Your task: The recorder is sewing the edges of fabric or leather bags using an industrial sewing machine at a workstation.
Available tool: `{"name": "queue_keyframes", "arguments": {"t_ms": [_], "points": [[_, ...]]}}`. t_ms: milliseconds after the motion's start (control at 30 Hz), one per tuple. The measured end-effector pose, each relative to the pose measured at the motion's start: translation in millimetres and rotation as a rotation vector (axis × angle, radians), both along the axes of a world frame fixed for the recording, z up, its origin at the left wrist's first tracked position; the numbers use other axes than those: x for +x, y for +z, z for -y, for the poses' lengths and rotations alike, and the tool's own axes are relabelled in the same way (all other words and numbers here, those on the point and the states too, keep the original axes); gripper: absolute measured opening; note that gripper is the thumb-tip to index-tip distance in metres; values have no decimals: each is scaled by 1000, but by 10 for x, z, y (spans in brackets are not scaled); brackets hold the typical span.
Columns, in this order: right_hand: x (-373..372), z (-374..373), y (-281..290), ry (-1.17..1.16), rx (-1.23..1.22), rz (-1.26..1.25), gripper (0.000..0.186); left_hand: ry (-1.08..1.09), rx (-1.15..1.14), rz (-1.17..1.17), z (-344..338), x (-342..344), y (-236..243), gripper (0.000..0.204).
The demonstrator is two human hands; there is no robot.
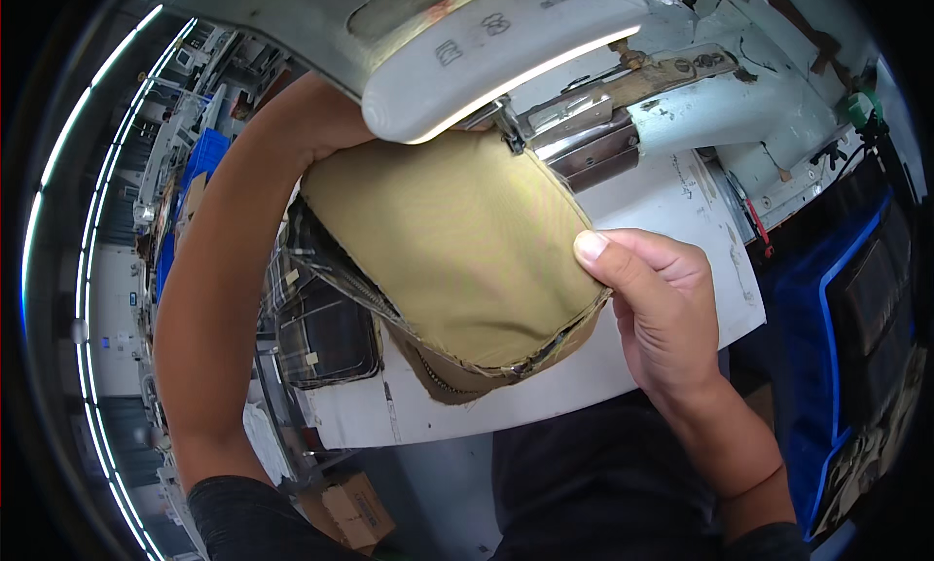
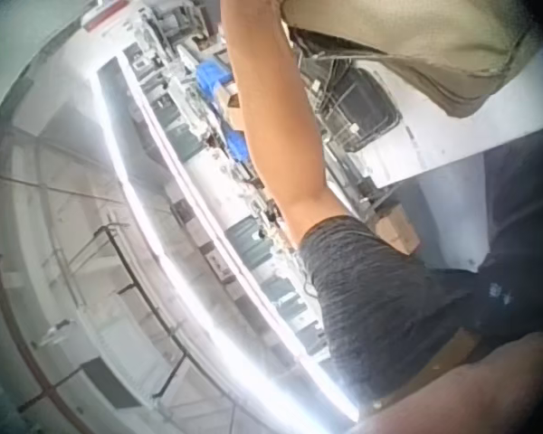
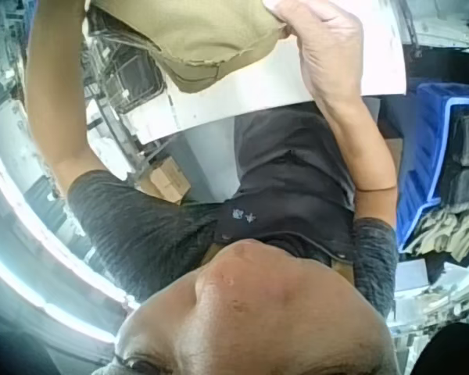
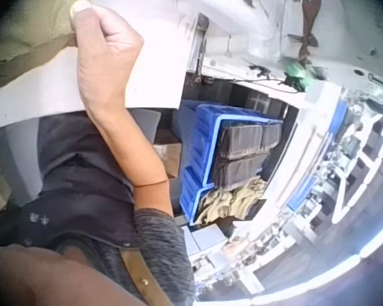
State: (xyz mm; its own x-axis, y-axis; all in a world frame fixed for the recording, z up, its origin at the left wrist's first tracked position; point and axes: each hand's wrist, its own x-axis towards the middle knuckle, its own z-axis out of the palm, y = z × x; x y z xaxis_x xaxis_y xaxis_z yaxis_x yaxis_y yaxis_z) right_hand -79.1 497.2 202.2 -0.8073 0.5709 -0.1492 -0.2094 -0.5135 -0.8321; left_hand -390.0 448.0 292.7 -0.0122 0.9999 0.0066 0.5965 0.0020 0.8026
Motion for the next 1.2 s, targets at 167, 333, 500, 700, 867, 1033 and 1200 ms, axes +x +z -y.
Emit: {"name": "queue_keyframes", "arguments": {"t_ms": [167,333,500,700,867,1033,1200], "points": [[-192,40,40,-61,121,-52,23,7,-16,181,-179,-558,-51,40],[-372,-12,31,-200,358,2,21,63,57,121,3,-1377,110,39],[-504,116,152,-201,380,77,28,360,55,-415,1099,-2997,1117,39],[-401,-250,156,-134,640,188,22,451,89,-886,284,-721,323,39],[-613,-202,123,167,478,-330,31,244,-373,-839,1094,772,770,37],[-486,-386,467,267,796,287,32,108,-424,-581,1050,1364,658,28],[-389,85,7,-163,1062,187,16,453,-533,-583,739,1867,314,30]]}}
